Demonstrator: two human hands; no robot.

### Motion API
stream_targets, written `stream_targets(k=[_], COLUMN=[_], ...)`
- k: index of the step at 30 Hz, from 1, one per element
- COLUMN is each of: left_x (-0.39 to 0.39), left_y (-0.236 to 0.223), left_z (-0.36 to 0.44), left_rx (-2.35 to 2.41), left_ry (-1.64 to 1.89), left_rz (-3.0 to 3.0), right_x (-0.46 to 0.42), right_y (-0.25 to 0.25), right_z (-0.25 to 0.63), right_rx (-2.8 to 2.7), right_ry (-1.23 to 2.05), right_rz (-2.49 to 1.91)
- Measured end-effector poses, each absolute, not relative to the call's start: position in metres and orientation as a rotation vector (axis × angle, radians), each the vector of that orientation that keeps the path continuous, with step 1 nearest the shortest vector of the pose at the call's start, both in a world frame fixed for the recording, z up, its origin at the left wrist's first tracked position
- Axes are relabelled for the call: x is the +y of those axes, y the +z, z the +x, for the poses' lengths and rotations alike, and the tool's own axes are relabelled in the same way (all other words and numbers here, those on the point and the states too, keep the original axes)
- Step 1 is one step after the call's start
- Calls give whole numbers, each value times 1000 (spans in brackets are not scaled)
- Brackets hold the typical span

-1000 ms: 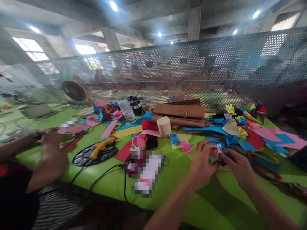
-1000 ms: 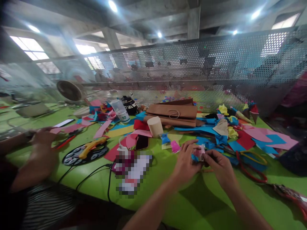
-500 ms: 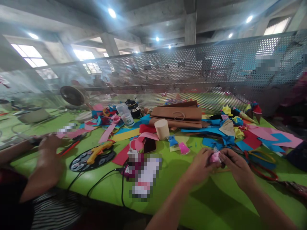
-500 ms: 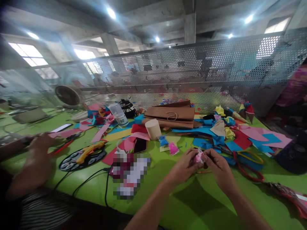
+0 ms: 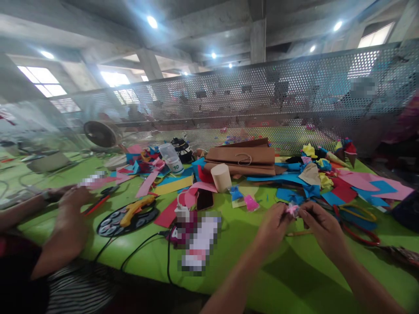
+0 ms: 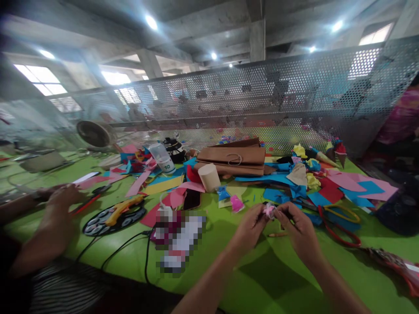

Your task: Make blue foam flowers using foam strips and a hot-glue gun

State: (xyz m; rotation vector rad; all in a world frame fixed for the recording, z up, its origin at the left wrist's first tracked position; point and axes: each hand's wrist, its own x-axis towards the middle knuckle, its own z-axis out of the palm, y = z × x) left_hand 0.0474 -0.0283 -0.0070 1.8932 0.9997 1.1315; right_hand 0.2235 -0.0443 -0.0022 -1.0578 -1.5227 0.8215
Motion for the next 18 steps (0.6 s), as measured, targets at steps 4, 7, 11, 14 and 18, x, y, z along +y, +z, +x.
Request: stream_targets(k=[4, 7, 11, 14, 18], left_x=[-34, -35, -35, -35, -36], left_y=[-3, -4, -7, -6, -3], left_z=[48, 48, 49, 50, 49], left_rx=[1036, 1073, 1101, 1077, 963], left_ry=[1148, 1179, 1188, 1191, 1138], left_rz=[1852, 1831, 1821, 1809, 1704], right_x=[-43, -43, -43, -43, -42], right_y=[-6, -10, -11, -9, -8], right_z=[225, 225, 225, 224, 224], right_rx=[-1510, -1496, -1466, -1485, -1464], right_ry=[856, 901, 979, 1013, 981], right_rz=[-1061, -1046, -1025, -1014, -1057])
